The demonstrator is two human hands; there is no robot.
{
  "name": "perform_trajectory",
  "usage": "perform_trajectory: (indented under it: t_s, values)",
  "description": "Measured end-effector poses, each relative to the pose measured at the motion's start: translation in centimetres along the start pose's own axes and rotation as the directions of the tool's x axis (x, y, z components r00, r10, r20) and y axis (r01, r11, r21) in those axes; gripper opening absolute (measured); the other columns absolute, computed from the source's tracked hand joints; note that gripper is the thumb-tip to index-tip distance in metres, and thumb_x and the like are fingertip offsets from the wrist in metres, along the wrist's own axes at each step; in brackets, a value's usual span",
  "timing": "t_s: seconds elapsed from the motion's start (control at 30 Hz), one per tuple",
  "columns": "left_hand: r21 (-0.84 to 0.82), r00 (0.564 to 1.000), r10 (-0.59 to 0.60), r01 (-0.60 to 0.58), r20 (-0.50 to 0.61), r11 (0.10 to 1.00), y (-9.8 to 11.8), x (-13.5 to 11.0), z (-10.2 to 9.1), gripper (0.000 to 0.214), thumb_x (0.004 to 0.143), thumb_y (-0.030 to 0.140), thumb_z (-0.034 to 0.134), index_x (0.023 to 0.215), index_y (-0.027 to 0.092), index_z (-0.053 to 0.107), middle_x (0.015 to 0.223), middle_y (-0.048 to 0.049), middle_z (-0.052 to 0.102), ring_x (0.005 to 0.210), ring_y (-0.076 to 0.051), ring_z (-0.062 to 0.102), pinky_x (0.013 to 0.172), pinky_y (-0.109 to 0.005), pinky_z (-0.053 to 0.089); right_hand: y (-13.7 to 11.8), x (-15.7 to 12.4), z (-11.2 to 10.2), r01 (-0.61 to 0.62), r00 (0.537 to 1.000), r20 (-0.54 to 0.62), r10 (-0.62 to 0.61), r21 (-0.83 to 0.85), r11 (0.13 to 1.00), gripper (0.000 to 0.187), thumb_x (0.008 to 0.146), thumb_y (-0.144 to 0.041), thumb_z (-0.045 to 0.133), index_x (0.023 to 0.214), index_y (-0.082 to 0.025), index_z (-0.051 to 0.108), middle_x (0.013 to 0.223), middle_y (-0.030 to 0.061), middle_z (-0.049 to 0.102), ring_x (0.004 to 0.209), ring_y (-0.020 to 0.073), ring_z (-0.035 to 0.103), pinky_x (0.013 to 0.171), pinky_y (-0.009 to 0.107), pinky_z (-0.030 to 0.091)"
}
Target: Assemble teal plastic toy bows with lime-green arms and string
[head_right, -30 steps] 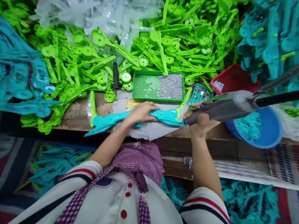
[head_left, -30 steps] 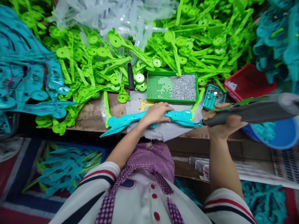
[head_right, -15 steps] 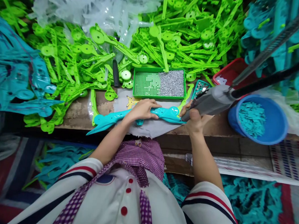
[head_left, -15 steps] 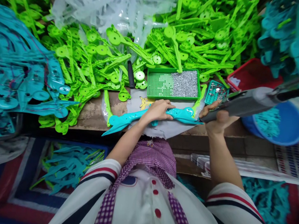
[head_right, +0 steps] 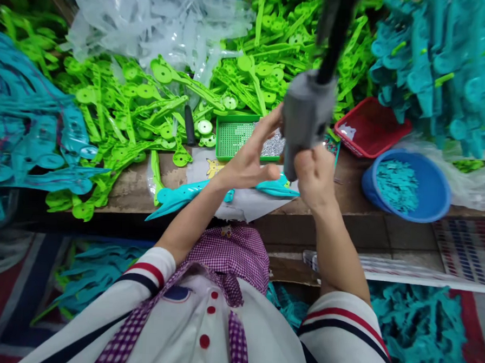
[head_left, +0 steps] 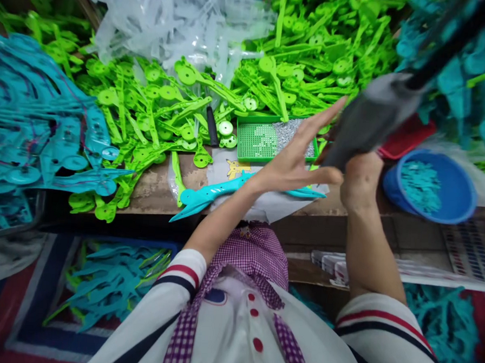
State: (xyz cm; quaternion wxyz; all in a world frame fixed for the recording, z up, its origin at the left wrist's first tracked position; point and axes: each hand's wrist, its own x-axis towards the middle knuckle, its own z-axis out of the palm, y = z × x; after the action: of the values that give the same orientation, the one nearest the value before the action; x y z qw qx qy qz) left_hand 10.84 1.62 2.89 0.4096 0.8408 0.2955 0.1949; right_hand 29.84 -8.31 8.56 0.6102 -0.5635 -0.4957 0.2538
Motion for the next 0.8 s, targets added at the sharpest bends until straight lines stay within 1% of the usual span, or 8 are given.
perform_trajectory:
  t_s: [0.1,0.17,0.27,0.33,0.4,0.53,0.67,0.8]
  values:
    - [-0.085,0.992,-0.022,0.011,-0.125,0.996,0.5,1.1,-2.4,0.079,0.084,0.065,0.066,0.153,0.037,0.039,0.143,-0.0094,0.050,0.142,-0.037,0.041,0.109,-0.057,0.042,1.1,-1.9,-2.8,0.032,0.999,0.039,-0.023,-0.237,0.971,0.051,0.081,-0.070,0.064,0.103,-0.024,0.071,0.103,0.0060,0.068,0.090,0.0208,0.068,0.071,0.033,0.057]
    - [-0.135,0.976,-0.045,0.016,-0.213,0.991,0.3,1.5,-3.9,0.075,0.087,0.067,0.062,0.152,0.038,0.040,0.142,-0.0082,0.050,0.143,-0.038,0.040,0.109,-0.057,0.043,3.4,-3.8,-5.3,-0.170,0.985,-0.084,0.148,-0.437,0.883,0.049,0.089,-0.069,0.054,0.084,-0.023,0.072,0.074,0.0036,0.066,0.063,0.0183,0.063,0.053,0.029,0.050]
    - [-0.205,0.940,-0.096,0.029,-0.327,0.978,0.0,1.8,-5.5,0.069,0.090,0.070,0.055,0.150,0.038,0.043,0.140,-0.0068,0.051,0.144,-0.038,0.039,0.108,-0.058,0.043,7.7,-6.4,-7.8,-0.437,0.850,0.004,0.528,-0.556,0.707,0.064,0.085,-0.078,0.051,0.059,-0.021,0.065,0.048,0.0030,0.056,0.039,0.0170,0.053,0.037,0.027,0.039]
    - [-0.249,0.909,-0.133,0.034,-0.394,0.968,0.3,1.9,-6.2,0.065,0.090,0.070,0.054,0.146,0.038,0.048,0.138,-0.0060,0.052,0.144,-0.037,0.040,0.106,-0.056,0.045,9.9,-7.3,-8.3,-0.535,0.770,0.073,0.634,-0.468,0.703,0.069,0.079,-0.084,0.053,0.060,-0.019,0.066,0.046,0.0041,0.057,0.033,0.0164,0.050,0.030,0.026,0.035]
    - [-0.291,0.874,-0.164,0.028,-0.457,0.956,0.9,2.0,-6.9,0.059,0.092,0.069,0.050,0.140,0.036,0.056,0.138,-0.0055,0.054,0.143,-0.036,0.043,0.100,-0.053,0.049,11.3,-7.5,-8.1,-0.602,0.735,0.142,0.663,-0.313,0.735,0.069,0.070,-0.086,0.061,0.063,-0.018,0.068,0.044,0.0051,0.057,0.028,0.0169,0.046,0.024,0.025,0.029]
    - [-0.318,0.832,-0.159,-0.022,-0.532,0.948,2.0,2.0,-8.6,0.069,0.101,0.056,0.012,0.134,0.024,0.064,0.137,-0.0046,0.052,0.139,-0.034,0.047,0.085,-0.047,0.047,12.1,-6.9,-7.4,-0.659,0.705,0.271,0.655,-0.090,0.747,0.056,0.057,-0.075,0.080,0.057,-0.020,0.066,0.039,0.0020,0.050,0.024,0.0136,0.034,0.020,0.024,0.017]
    - [-0.299,0.824,-0.157,-0.015,-0.544,0.954,1.1,1.7,-10.5,0.062,0.092,0.076,0.040,0.138,0.039,0.054,0.127,-0.0025,0.063,0.139,-0.028,0.049,0.108,-0.044,0.047,12.1,-6.9,-7.3,-0.653,0.710,0.297,0.639,-0.062,0.755,0.053,0.060,-0.073,0.078,0.055,-0.023,0.061,0.033,-0.0053,0.032,0.024,0.0093,0.020,0.022,0.023,0.012]
    - [-0.238,0.802,-0.099,-0.056,-0.589,0.970,-1.8,1.4,-11.8,0.073,0.085,0.086,0.042,0.145,0.045,0.041,0.132,-0.0007,0.062,0.143,-0.027,0.044,0.112,-0.043,0.045,10.8,-7.6,-7.8,-0.587,0.753,0.237,0.614,-0.181,0.789,0.055,0.065,-0.076,0.072,0.057,-0.022,0.065,0.035,-0.0015,0.039,0.025,0.0123,0.028,0.025,0.025,0.015]
